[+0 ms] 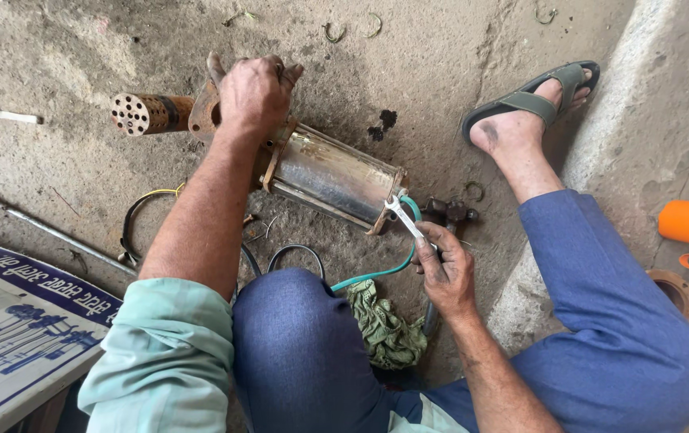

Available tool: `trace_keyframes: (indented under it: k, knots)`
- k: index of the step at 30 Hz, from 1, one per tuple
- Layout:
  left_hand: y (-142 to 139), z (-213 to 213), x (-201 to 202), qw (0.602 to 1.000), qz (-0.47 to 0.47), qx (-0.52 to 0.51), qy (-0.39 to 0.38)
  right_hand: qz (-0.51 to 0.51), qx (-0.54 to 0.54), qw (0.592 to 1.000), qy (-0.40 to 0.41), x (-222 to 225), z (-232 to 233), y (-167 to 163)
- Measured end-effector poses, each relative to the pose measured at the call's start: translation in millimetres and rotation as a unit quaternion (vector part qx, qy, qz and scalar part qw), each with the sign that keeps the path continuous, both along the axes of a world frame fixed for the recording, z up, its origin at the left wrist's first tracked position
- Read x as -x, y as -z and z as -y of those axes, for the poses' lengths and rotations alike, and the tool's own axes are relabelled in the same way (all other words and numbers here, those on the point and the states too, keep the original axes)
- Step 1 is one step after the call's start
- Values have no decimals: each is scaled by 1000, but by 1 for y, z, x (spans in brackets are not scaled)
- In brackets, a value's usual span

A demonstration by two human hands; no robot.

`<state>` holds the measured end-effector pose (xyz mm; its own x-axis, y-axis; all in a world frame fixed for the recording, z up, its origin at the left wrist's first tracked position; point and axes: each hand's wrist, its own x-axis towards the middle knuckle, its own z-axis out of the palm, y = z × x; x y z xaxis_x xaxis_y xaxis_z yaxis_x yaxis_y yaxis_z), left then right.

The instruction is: The person sits on the floor and uses a wrench to tighten bolts on a cylindrical water pump. They reposition the pump and continue tightening the bolts to secure the casing.

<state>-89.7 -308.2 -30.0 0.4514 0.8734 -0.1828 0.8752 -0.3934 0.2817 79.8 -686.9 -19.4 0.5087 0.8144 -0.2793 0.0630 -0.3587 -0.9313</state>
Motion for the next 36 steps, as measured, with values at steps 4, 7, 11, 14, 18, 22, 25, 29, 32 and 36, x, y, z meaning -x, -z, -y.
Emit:
trace_keyframes:
  k: [4, 7, 11, 14, 18, 22, 25, 29, 32, 36]
  knots:
    - [8, -9, -3, 1000, 1, -13, -7, 24, 0, 1000, -8, -1, -6, -1]
    - [15, -11, -4, 999, 21, -30, -11, 63, -20, 998, -22, -4, -7, 0]
    - [20, -7, -3, 998, -31, 47, -34, 113, -44, 993, -12, -11, -8, 1]
    - [19, -5, 4, 998, 6, 61, 17, 93, -54, 994, -15, -14, -11, 2]
    - [11, -5, 10, 995, -51, 41, 81, 79, -41, 996, -15, -7, -14, 6]
    - [-4, -13, 5, 989, 108, 94, 36, 100, -54, 993, -22, -8, -11, 8]
    - [-23, -19, -1, 925, 341, 158, -57, 157, -57, 986, -14, -24, -12, 8]
    - [-52, -21, -8, 833, 469, 236, -175, 220, -73, 973, 1, -48, -31, 11]
    - [-69, -21, -9, 942, 135, 228, -207, 236, -34, 971, -28, -55, -50, 13]
    - [-74, -24, -7, 980, -39, 174, -83, 245, -24, 968, -45, -55, -61, 16]
